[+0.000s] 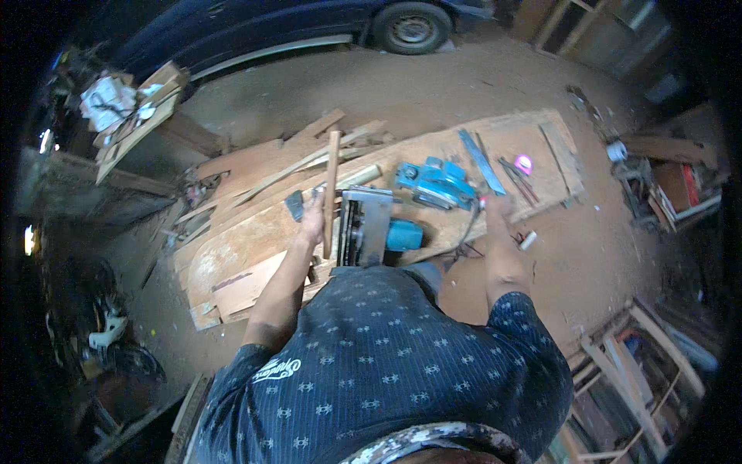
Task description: The person uses a circular saw to cut a piece of wood on a workbench. They measure and mark the wood with a square and pencil, then make several cuts to shape the piece. The person also uses a hand plane to smooth the edges of the wood.
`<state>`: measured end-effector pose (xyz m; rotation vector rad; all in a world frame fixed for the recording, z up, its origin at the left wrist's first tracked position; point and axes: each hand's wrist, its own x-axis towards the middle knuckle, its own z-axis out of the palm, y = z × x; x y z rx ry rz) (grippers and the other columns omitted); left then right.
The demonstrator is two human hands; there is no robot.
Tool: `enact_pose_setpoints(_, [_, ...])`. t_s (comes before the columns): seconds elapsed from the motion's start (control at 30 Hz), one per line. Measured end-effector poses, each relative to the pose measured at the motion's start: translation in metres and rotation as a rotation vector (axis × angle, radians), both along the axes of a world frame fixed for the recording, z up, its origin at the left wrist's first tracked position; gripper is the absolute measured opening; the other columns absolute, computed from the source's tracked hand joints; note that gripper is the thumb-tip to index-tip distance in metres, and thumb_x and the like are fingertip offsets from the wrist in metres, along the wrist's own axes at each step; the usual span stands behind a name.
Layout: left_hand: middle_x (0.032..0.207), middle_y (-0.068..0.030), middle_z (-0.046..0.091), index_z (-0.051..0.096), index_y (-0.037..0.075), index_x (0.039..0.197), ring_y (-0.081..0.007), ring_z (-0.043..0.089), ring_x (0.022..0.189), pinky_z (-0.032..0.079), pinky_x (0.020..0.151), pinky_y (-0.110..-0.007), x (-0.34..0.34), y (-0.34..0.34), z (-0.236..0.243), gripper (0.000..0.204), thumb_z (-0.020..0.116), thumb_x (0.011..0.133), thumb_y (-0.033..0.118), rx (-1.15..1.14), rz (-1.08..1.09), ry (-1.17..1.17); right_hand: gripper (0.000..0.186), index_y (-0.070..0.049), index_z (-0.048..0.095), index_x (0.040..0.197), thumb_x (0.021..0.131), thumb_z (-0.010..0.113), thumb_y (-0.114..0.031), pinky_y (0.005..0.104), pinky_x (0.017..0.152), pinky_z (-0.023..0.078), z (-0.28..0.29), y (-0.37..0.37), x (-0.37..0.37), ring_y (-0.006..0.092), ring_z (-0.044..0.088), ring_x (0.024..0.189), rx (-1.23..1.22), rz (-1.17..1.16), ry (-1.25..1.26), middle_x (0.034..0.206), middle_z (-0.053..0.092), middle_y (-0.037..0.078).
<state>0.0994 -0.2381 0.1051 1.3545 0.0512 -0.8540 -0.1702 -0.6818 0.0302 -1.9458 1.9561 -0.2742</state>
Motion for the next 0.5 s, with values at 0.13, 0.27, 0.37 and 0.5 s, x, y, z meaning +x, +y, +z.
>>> enact_pose_setpoints(0.13, [0.103,-0.0045,0.063,0.062,0.010,0.120,-0.0183,0.060,0.085,0.053,0.081,-0.038,0.000,-0.009,0.009,0.045,0.040,0.106,0.048,0.089,-0.024,0.069,0.059,0.003,0.072,0.104,0.078,0.073,-0.050,0.0467,0.088,0.054,0.018,-0.003,0.001,0.0361,0.069,0.104,0.012,-0.109,0.212,0.105,0.073,0.022])
enact_pose_setpoints(0.27, [0.142,-0.0141,0.048,0.032,0.016,0.155,-0.0300,0.049,0.124,0.042,0.104,-0.050,0.004,-0.032,0.022,0.076,0.046,0.098,0.063,0.130,-0.062,0.049,0.059,0.007,0.072,0.100,0.078,0.072,-0.048,0.0453,0.086,0.055,0.012,-0.047,-0.032,0.0354,0.070,0.101,0.260,0.237,0.022,0.105,0.072,0.024])
enact_pose_setpoints(0.37, [0.133,-0.0129,0.056,0.045,0.014,0.146,-0.0268,0.054,0.118,0.047,0.098,-0.047,0.011,-0.037,0.008,0.063,0.047,0.101,0.057,0.035,0.012,-0.007,0.050,0.006,0.071,0.106,0.086,0.066,-0.039,0.0474,0.087,0.052,0.014,-0.061,-0.017,0.0370,0.068,0.104,0.182,0.341,0.147,0.107,0.070,0.028])
enact_pose_setpoints(0.5, [0.131,-0.0102,0.059,0.053,0.006,0.139,-0.0216,0.054,0.119,0.046,0.102,-0.039,0.003,-0.049,0.043,0.052,0.043,0.106,0.045,-0.007,0.006,0.002,0.029,0.007,0.069,0.100,0.093,0.062,-0.020,0.0421,0.091,0.049,0.022,-0.078,-0.037,0.0329,0.065,0.103,-0.036,0.526,-0.166,0.103,0.069,0.025])
